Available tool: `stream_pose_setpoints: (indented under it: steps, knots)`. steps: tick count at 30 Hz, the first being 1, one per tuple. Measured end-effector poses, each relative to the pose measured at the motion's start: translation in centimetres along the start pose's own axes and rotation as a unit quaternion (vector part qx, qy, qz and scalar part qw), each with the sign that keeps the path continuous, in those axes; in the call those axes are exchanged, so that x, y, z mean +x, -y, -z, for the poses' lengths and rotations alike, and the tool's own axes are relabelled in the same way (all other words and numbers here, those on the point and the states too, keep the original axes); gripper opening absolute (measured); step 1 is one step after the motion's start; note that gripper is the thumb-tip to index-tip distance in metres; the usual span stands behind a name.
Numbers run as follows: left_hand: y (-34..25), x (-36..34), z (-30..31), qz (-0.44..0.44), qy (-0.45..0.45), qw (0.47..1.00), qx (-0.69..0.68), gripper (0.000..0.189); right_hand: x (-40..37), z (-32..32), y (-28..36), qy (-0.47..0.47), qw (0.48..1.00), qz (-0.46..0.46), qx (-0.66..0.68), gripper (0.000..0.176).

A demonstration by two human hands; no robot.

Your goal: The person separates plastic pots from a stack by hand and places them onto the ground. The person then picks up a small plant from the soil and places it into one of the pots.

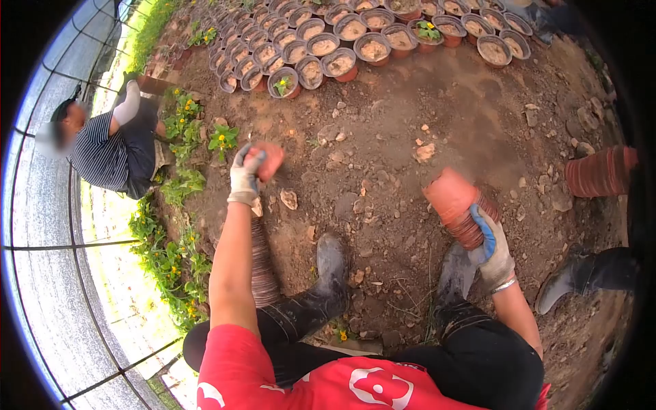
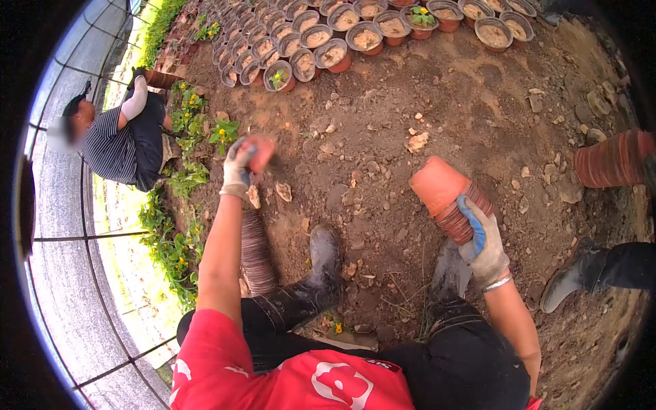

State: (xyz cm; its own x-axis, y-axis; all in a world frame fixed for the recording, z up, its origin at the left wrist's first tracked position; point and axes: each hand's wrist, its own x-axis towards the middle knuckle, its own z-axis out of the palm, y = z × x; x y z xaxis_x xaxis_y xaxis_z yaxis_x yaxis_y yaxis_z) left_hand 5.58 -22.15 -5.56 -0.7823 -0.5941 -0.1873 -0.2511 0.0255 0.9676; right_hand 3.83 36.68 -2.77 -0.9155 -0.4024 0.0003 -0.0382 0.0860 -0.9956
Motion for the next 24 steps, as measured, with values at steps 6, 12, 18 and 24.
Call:
stream_pose_setpoints:
  steps: [6,12,18,24]
  knots:
    - [-1.3,-1.6,-4.3,-0.136,-0.017,0.910,0.390,0.072,1.5,-2.2,1.5,-0.014,0.970,-0.071,0.234,0.052]
    - [-4.5,-4.7,-14.6,0.023,0.060,0.984,-0.163,0.062,3.5,-3.4,3.7,-0.026,0.984,-0.050,0.171,0.029]
    - [-6.7,-8.4,-20.6,0.168,0.184,0.914,-0.320,0.064,4.6,-3.7,3.8,-0.052,0.893,-0.173,0.413,0.028]
    - [-5.4,-14.2,-26.3,0.101,0.211,0.923,-0.305,0.053,5.6,-5.6,3.8,-0.042,0.782,-0.275,0.558,0.026]
